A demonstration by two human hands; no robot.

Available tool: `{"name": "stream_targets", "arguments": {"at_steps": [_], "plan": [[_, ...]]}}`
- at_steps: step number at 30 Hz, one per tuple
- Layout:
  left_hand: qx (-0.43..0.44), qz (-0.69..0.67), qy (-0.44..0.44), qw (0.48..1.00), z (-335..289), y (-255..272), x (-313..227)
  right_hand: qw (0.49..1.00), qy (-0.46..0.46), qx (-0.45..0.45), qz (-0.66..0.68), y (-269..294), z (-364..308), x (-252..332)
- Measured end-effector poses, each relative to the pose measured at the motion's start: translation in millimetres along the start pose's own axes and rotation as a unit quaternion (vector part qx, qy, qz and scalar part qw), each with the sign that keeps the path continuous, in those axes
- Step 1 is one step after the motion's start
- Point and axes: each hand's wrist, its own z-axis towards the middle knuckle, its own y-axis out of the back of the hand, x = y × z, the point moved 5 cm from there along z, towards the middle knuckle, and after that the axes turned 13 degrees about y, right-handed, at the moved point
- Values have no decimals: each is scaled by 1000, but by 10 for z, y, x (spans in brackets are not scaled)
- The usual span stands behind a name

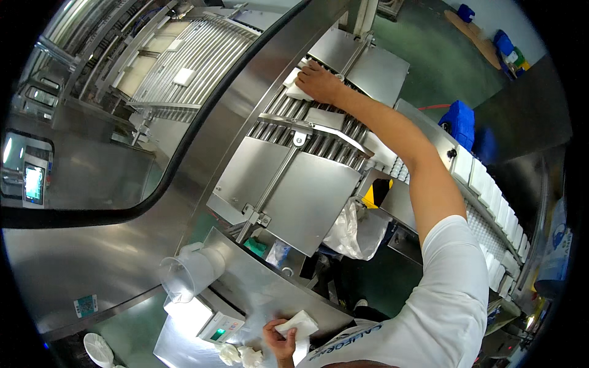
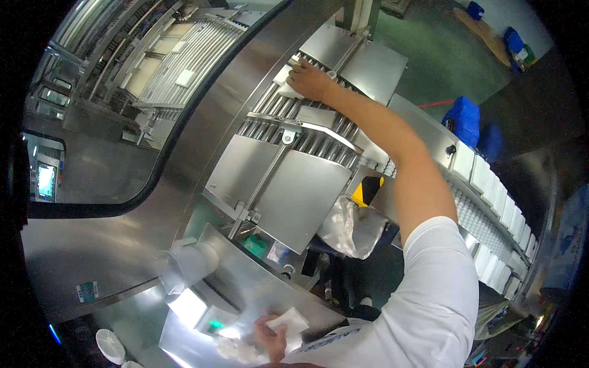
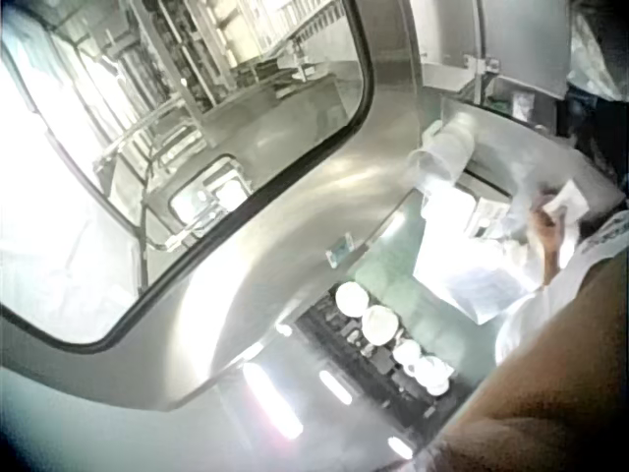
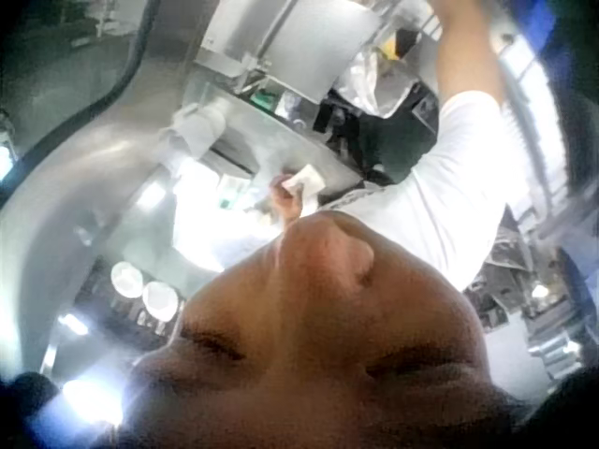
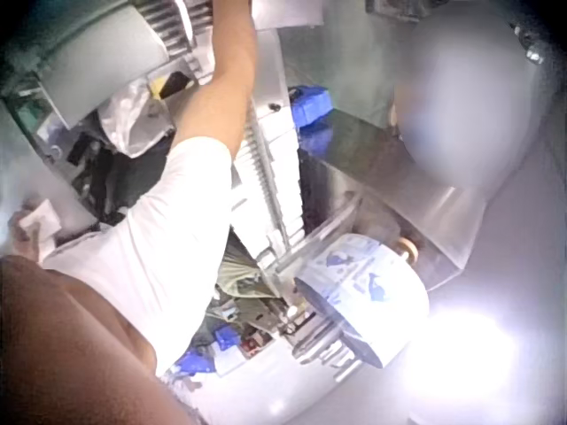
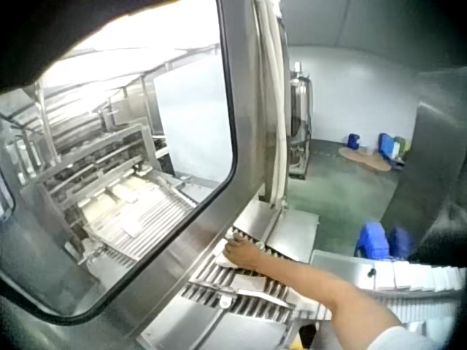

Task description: The person picks up white tissues from a conveyor belt and folds them by hand. They repeatedly grab tissues, fold them into smaller squares, and place them on a metal table or back onto the belt.

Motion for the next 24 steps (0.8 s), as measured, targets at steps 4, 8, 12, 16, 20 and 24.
{"name": "stream_targets", "arguments": {"at_steps": [4,8,12,16,20,24], "plan": [[-8,-4,-11,1000,10,31,45,1000,-14,6,-16,-5,4,131],[1,21,-24,999,32,28,0,997,-3,80,1,120,-248,171],[0,10,-41,999,-65,19,70,979,-121,150,69,1053,-631,323],[13,31,-69,997,-37,30,112,868,-304,21,392,2410,-1533,818],[20,78,-48,996,-73,48,49,405,-331,-156,838,2825,-2536,2486],[64,144,-94,983,-329,-77,-407,161,-335,-189,909,3486,-3323,4003]]}}
